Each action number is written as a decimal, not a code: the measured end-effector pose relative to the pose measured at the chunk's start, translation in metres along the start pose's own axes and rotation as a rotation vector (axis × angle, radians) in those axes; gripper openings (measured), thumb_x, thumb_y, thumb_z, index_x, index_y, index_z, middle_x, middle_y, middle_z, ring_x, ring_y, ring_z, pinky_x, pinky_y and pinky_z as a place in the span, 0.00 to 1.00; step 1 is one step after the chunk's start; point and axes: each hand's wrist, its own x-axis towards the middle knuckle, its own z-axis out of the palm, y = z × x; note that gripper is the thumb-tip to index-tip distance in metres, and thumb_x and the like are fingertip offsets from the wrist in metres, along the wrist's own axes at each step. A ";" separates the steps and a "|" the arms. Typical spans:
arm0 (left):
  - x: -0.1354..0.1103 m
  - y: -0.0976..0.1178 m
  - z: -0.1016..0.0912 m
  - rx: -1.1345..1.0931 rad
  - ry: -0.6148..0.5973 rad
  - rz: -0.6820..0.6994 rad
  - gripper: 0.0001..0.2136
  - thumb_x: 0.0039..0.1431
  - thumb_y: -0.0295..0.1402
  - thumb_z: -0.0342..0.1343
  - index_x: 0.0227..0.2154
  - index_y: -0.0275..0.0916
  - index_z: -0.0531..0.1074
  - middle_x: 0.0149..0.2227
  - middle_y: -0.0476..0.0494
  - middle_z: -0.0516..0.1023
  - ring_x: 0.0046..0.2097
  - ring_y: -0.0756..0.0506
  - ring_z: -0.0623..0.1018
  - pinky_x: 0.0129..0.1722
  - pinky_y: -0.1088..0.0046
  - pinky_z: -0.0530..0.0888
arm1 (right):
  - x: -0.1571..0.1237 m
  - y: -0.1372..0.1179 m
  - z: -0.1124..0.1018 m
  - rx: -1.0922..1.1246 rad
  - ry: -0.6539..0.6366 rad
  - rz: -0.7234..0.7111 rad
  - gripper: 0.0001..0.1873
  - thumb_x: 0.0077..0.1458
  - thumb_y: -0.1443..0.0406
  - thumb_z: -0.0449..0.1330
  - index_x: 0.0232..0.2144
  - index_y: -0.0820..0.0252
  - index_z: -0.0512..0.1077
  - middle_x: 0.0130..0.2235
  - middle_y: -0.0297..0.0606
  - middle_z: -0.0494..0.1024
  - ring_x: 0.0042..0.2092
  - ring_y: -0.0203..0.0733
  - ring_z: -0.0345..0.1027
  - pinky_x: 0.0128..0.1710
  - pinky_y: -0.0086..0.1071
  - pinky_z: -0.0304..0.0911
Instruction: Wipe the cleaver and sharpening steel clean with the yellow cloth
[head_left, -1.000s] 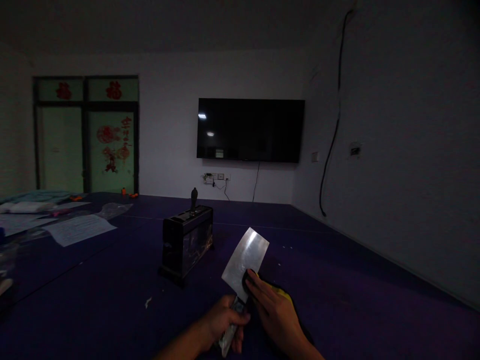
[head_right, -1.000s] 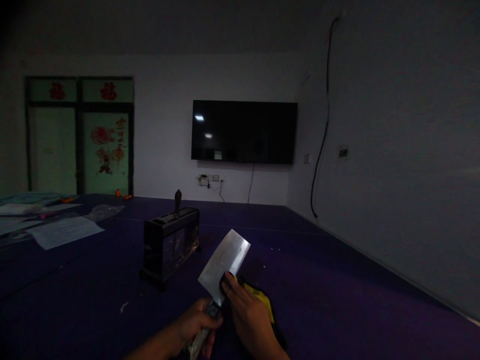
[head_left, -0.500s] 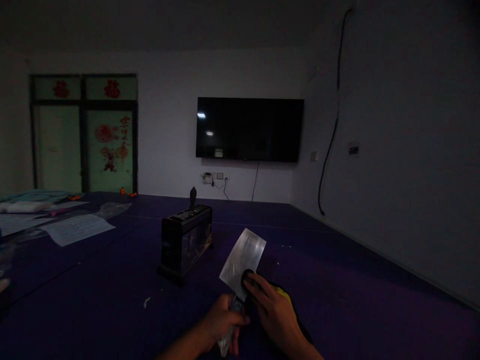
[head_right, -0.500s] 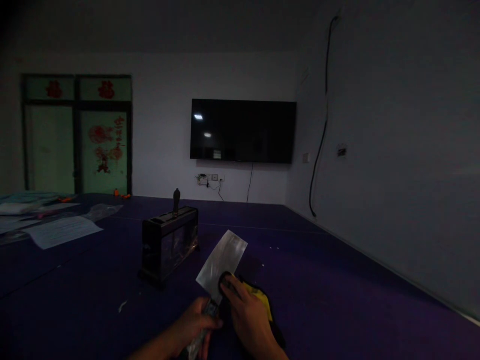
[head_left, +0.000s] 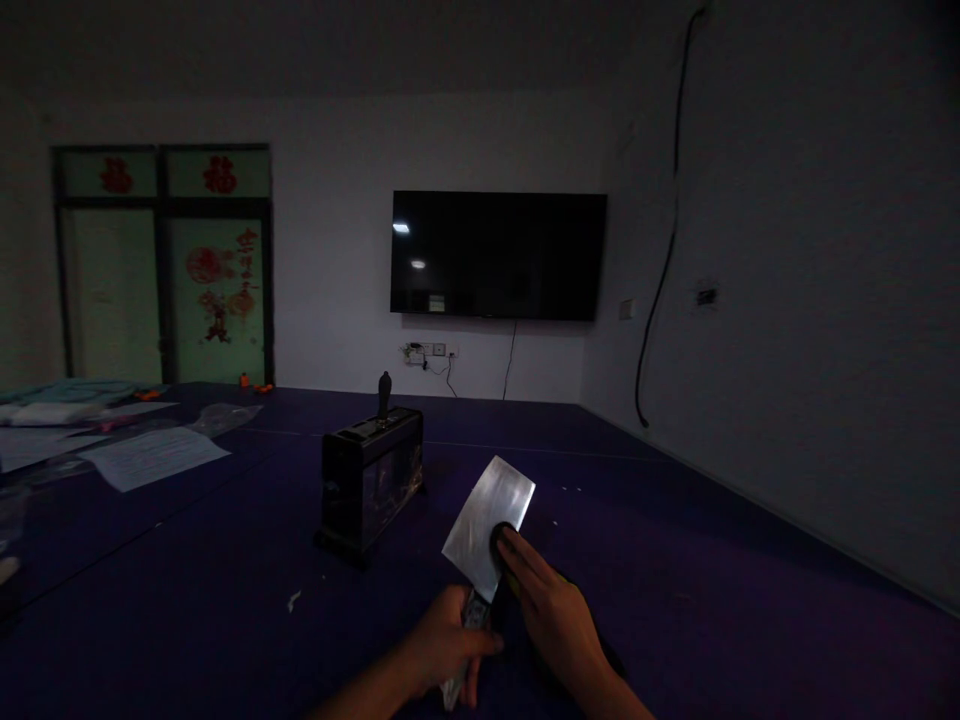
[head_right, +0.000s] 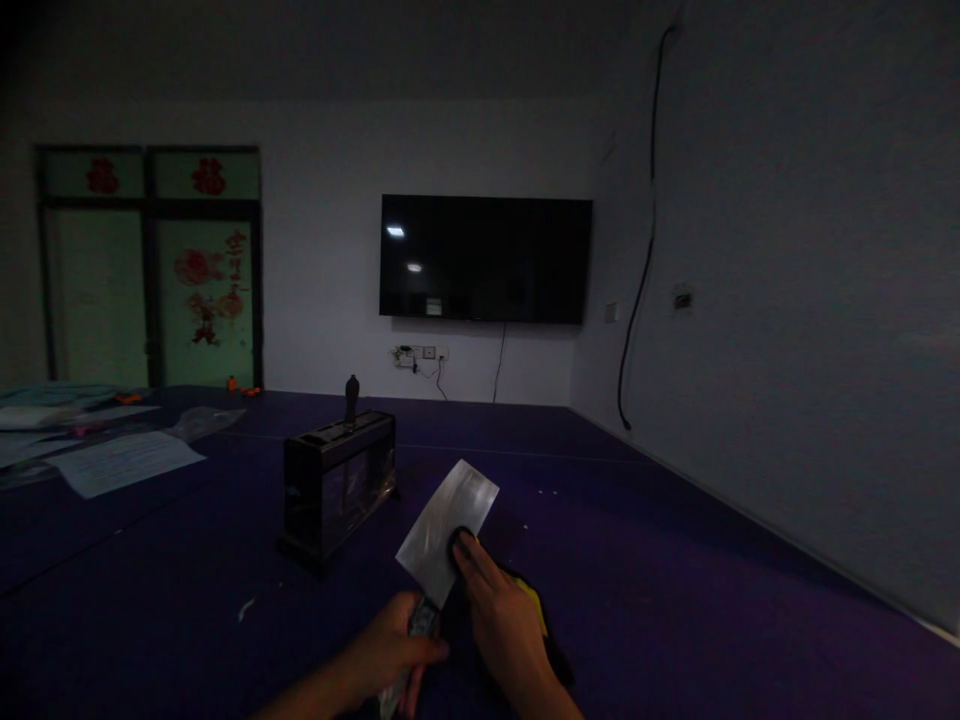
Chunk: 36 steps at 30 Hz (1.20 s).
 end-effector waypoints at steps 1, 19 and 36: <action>-0.001 0.001 0.000 0.005 -0.004 -0.002 0.20 0.42 0.38 0.59 0.35 0.37 0.57 0.11 0.60 0.62 0.11 0.51 0.65 0.13 0.79 0.62 | 0.000 0.001 0.000 -0.008 0.003 0.024 0.31 0.53 0.76 0.44 0.57 0.49 0.52 0.58 0.32 0.57 0.51 0.38 0.63 0.47 0.32 0.64; -0.005 0.011 -0.001 0.074 -0.104 -0.028 0.16 0.38 0.34 0.60 0.28 0.37 0.59 0.13 0.59 0.63 0.12 0.53 0.65 0.13 0.81 0.61 | 0.002 0.015 -0.008 0.034 0.051 0.189 0.35 0.48 0.79 0.41 0.57 0.53 0.52 0.59 0.33 0.55 0.54 0.37 0.59 0.50 0.33 0.61; -0.004 0.010 0.000 0.031 0.012 -0.087 0.17 0.39 0.30 0.59 0.32 0.38 0.57 0.11 0.58 0.63 0.11 0.52 0.64 0.12 0.82 0.59 | 0.003 -0.012 -0.008 0.184 -0.088 0.031 0.25 0.50 0.76 0.46 0.49 0.54 0.67 0.53 0.36 0.64 0.50 0.39 0.64 0.47 0.33 0.63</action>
